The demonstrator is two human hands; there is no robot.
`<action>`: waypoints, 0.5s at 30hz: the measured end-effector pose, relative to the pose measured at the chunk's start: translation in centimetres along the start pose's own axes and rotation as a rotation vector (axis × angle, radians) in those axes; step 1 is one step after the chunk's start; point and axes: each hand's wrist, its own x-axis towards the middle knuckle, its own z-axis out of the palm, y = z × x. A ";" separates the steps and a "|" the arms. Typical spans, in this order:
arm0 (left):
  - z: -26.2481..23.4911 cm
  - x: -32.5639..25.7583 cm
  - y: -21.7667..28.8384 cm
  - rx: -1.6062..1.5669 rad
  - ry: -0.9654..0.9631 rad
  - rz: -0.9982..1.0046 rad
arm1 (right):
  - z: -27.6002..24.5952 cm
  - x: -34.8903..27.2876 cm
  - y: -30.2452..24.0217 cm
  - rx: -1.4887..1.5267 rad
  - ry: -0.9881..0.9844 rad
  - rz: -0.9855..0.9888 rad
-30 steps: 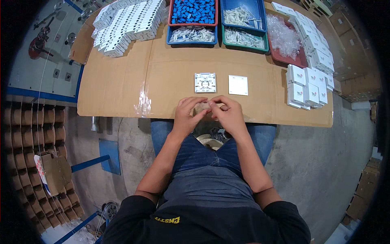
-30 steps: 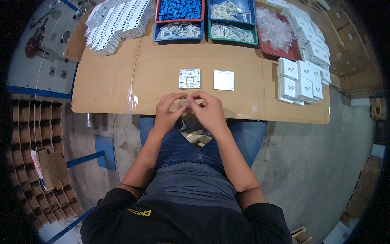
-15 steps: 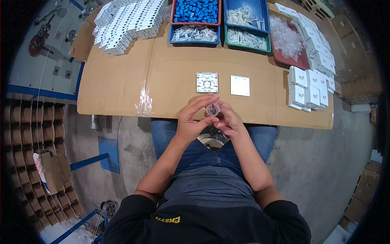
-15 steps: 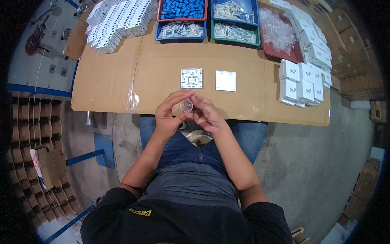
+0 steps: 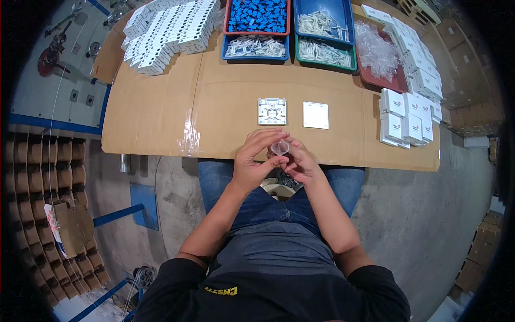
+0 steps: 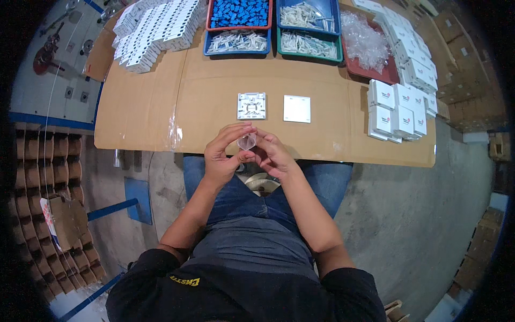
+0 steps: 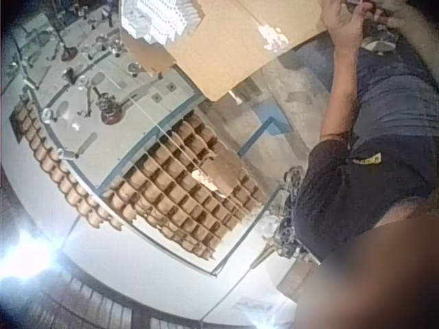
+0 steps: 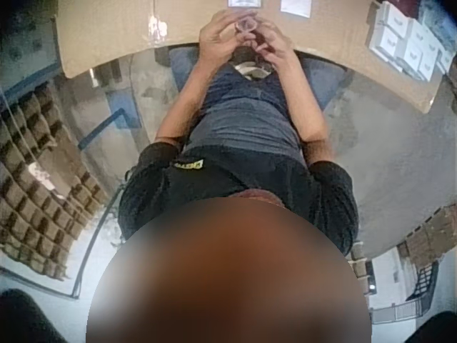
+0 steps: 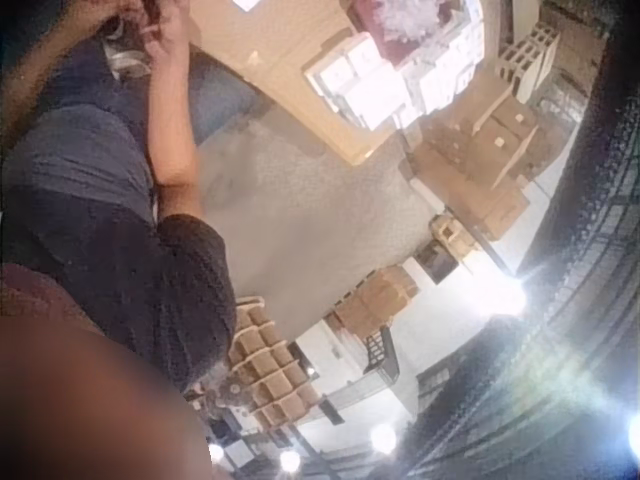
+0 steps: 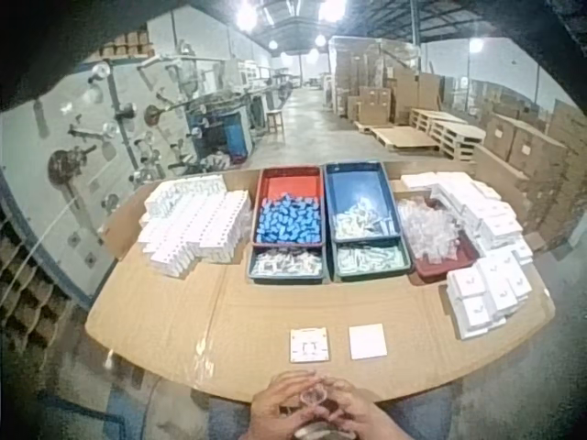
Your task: Packaging small components and parts into boxes at a factory workbench.
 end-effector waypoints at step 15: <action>-2.1 -1.1 -9.9 -0.800 0.434 -0.795 | -7.8 6.4 -10.4 -0.873 0.513 -0.404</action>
